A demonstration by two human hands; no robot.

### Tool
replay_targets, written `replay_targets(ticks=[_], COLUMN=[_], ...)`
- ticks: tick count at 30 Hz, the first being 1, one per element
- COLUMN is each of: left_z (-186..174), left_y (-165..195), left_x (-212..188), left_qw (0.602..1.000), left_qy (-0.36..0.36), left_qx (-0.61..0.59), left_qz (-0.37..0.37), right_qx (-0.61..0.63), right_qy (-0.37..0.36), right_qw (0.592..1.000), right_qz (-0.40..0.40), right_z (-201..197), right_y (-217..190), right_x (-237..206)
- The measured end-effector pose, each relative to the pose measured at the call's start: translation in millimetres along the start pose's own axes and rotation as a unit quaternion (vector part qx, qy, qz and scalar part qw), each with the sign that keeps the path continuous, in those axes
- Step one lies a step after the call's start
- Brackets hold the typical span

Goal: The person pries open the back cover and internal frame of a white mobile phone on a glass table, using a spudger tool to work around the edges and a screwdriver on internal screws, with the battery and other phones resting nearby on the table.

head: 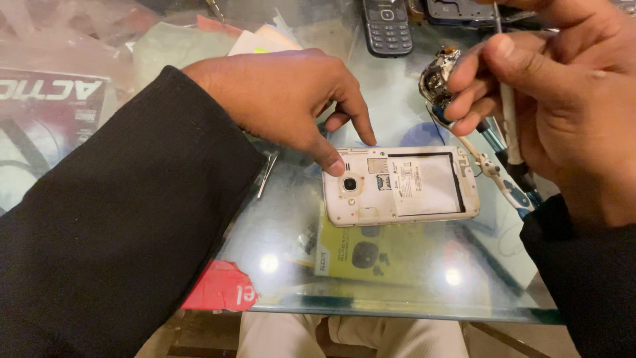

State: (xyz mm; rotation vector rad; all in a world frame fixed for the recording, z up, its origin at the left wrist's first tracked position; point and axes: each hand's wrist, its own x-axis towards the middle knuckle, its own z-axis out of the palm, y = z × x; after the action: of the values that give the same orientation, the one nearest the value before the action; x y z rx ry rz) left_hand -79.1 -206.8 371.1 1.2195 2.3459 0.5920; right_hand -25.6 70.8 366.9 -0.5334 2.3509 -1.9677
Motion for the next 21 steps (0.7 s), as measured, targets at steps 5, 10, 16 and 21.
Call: replay_targets(ticks=[5, 10, 16, 21], left_z=[12, 19, 26, 29], left_y=[-1, -2, -5, -8], left_x=[4, 6, 5, 6], left_qw=[1.000, 1.000, 1.000, 1.000], left_qy=[-0.005, -0.003, -0.002, -0.002], left_qx=[0.008, 0.006, 0.009, 0.000], left_qz=[-0.011, 0.002, -0.011, 0.001], right_qx=[0.027, 0.156, 0.264, 0.184], right_qy=[0.024, 0.045, -0.081, -0.105], right_qw=[0.999, 0.986, 0.958, 0.977], right_qz=[-0.013, 0.021, 0.072, 0.032], right_z=[-4, -2, 3, 15], right_y=[19, 20, 5, 9], right_x=[-10, -17, -13, -20])
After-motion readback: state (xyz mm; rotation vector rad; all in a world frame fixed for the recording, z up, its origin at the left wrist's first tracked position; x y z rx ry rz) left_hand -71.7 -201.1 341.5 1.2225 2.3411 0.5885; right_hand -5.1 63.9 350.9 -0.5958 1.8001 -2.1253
